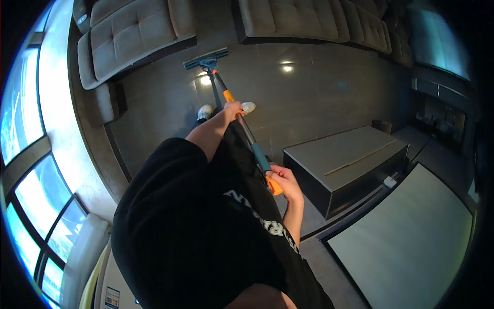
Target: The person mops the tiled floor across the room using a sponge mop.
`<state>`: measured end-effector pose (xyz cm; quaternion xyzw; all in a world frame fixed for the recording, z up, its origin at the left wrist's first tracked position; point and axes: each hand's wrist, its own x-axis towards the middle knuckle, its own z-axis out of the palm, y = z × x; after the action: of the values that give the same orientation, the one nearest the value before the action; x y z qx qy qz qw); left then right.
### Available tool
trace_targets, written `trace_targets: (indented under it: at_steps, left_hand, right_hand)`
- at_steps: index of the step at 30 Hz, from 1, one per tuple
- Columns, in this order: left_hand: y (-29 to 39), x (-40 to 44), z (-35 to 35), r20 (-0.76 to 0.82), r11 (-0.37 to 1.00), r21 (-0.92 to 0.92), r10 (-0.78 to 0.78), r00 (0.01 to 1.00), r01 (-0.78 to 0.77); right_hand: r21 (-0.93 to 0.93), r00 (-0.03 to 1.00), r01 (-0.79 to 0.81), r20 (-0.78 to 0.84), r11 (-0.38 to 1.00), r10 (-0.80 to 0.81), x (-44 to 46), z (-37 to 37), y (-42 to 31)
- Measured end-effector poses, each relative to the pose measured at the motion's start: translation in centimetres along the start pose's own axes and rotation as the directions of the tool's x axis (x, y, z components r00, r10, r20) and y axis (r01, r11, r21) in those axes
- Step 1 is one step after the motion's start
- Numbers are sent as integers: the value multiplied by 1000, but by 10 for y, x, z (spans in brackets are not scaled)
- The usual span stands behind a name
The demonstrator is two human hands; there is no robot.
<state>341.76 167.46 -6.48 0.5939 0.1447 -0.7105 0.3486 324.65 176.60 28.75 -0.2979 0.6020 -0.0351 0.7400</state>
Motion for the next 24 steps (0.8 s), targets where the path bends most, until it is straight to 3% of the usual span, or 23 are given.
trace_targets:
  at_steps: [3, 6, 8, 10, 13, 17, 19, 21, 24]
  left_hand:
    - [-23, -10, -22, 47, 1000, -24, -17, 999, 19]
    - [-21, -1, -21, -99, 978, 204, -17, 995, 37]
    - [-32, 19, -42, 130, 991, 14, 133, 983, -136]
    - [-32, 17, -50, -55, 991, 135, 2, 998, 6]
    - [-42, 13, -60, -36, 943, 328, 70, 997, -55]
    - [-50, -7, -57, -14, 909, 415, 41, 999, -32]
    - [-83, 26, -62, -3, 918, 389, 84, 996, -76]
    - [-78, -7, -53, 20, 902, 427, 59, 998, -62]
    - [-96, -34, -52, 88, 829, 558, -18, 996, -34]
  right_hand:
    - [-7, 999, 31, -24, 999, -31, -16, 19, 26]
    - [-39, 991, 56, -116, 998, -60, -13, 22, 34]
    - [-5, 988, 20, -151, 1000, -21, -16, 33, 32]
    - [14, 981, -27, -191, 1000, 29, -23, 48, 35]
    - [-11, 967, -45, -251, 999, 40, -26, 60, 58]
    - [-161, 954, -117, -294, 980, 65, -18, 61, 73]
    - [-249, 945, -166, -317, 954, 82, -19, 57, 75]
    - [-318, 946, -194, -310, 928, 92, -19, 47, 80]
    - [-458, 967, -144, -255, 877, 25, 10, 16, 129]
